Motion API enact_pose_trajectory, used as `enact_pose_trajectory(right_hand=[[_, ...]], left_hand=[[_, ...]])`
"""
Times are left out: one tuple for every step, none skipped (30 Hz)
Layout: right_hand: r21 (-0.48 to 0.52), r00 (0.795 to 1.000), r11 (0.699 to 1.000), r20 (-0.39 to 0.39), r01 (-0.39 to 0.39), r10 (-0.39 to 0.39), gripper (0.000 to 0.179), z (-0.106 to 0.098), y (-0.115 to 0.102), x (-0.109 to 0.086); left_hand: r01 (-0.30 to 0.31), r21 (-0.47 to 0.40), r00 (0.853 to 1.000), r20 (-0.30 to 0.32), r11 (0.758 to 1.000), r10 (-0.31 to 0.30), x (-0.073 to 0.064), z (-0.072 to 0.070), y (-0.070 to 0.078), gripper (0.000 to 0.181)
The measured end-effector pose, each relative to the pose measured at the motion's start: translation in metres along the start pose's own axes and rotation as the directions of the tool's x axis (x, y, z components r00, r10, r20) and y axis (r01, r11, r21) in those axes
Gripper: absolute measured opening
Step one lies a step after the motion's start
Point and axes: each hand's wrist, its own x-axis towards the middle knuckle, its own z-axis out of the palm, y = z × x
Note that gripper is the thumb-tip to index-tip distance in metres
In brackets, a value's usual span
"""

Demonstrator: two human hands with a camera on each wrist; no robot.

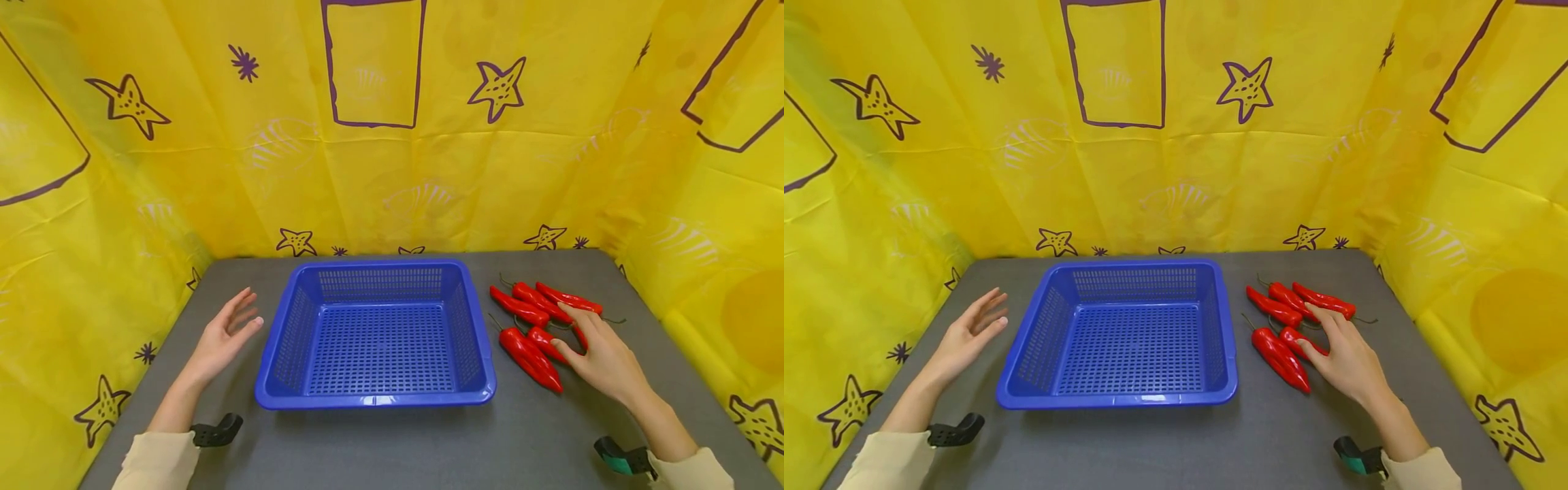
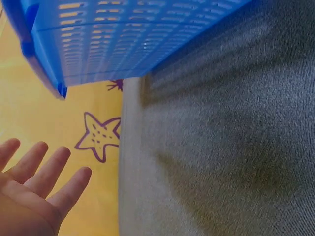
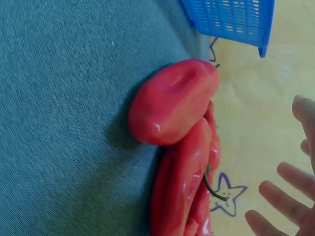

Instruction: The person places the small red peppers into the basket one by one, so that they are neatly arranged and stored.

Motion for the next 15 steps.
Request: enact_pose_trajectory(right_hand=[[0.003, 1.0, 1.0, -0.01, 0.005, -0.005, 0.069, 0.002, 0.0, -0.001], [0.005, 1.0, 1.0, -0.021, 0.011, -0.011, 0.069, 0.003, -0.001, -0.002], [0.006, 0.999, 1.0, -0.033, 0.019, -0.019, 0.069, 0.005, -0.001, -0.003], [0.005, 0.999, 1.0, -0.045, 0.027, -0.027, 0.069, 0.007, -0.001, -0.004], [0.001, 0.998, 0.999, -0.057, 0.037, -0.037, 0.07, 0.009, -0.002, -0.005], [-0.003, 0.997, 0.999, -0.066, 0.047, -0.047, 0.07, 0.011, -0.002, -0.006], [-0.005, 0.996, 0.998, -0.075, 0.057, -0.057, 0.07, 0.013, -0.002, -0.007], [-0.008, 0.995, 0.998, -0.082, 0.065, -0.065, 0.069, 0.015, -0.002, -0.008], [-0.007, 0.994, 0.997, -0.083, 0.07, -0.071, 0.069, 0.017, -0.002, -0.009], [-0.008, 0.994, 0.997, -0.083, 0.074, -0.074, 0.068, 0.019, -0.002, -0.01], [-0.01, 0.994, 0.997, -0.08, 0.074, -0.075, 0.068, 0.02, -0.002, -0.011], [-0.008, 0.995, 0.997, -0.074, 0.072, -0.073, 0.067, 0.022, -0.002, -0.012], [-0.007, 0.995, 0.998, -0.068, 0.068, -0.068, 0.067, 0.024, -0.002, -0.013], [-0.007, 0.996, 0.998, -0.061, 0.063, -0.063, 0.067, 0.025, -0.002, -0.013], [-0.006, 0.997, 0.998, -0.054, 0.057, -0.057, 0.067, 0.026, -0.003, -0.014]], left_hand=[[0.004, -0.006, 1.0, -0.003, 1.0, -0.004, 0.0, 0.001, 0.0, 0.065], [0.008, -0.01, 1.0, -0.007, 1.0, -0.008, 0.0, 0.003, 0.0, 0.066], [0.011, -0.019, 1.0, -0.009, 1.0, -0.011, 0.0, 0.004, 0.0, 0.066], [0.017, -0.027, 1.0, -0.008, 0.999, -0.018, 0.0, 0.005, -0.001, 0.067], [0.023, -0.036, 1.0, -0.006, 0.999, -0.023, 0.001, 0.006, -0.001, 0.067], [0.03, -0.044, 1.0, -0.004, 0.999, -0.03, 0.001, 0.007, -0.001, 0.068], [0.036, -0.051, 0.999, -0.001, 0.998, -0.036, 0.001, 0.007, -0.001, 0.068], [0.043, -0.059, 0.999, 0.003, 0.997, -0.042, 0.001, 0.008, -0.001, 0.068], [0.053, -0.064, 0.999, 0.009, 0.997, -0.053, 0.001, 0.008, -0.001, 0.068], [0.065, -0.067, 0.998, 0.016, 0.996, -0.064, 0.001, 0.009, 0.0, 0.068], [0.076, -0.068, 0.997, 0.022, 0.995, -0.074, 0.001, 0.009, 0.0, 0.069], [0.088, -0.07, 0.996, 0.03, 0.994, -0.086, 0.001, 0.009, 0.001, 0.069], [0.099, -0.072, 0.995, 0.037, 0.993, -0.097, 0.002, 0.01, 0.001, 0.068], [0.11, -0.075, 0.993, 0.045, 0.991, -0.107, 0.002, 0.01, 0.002, 0.068], [0.12, -0.079, 0.992, 0.053, 0.99, -0.116, 0.002, 0.011, 0.003, 0.068]])
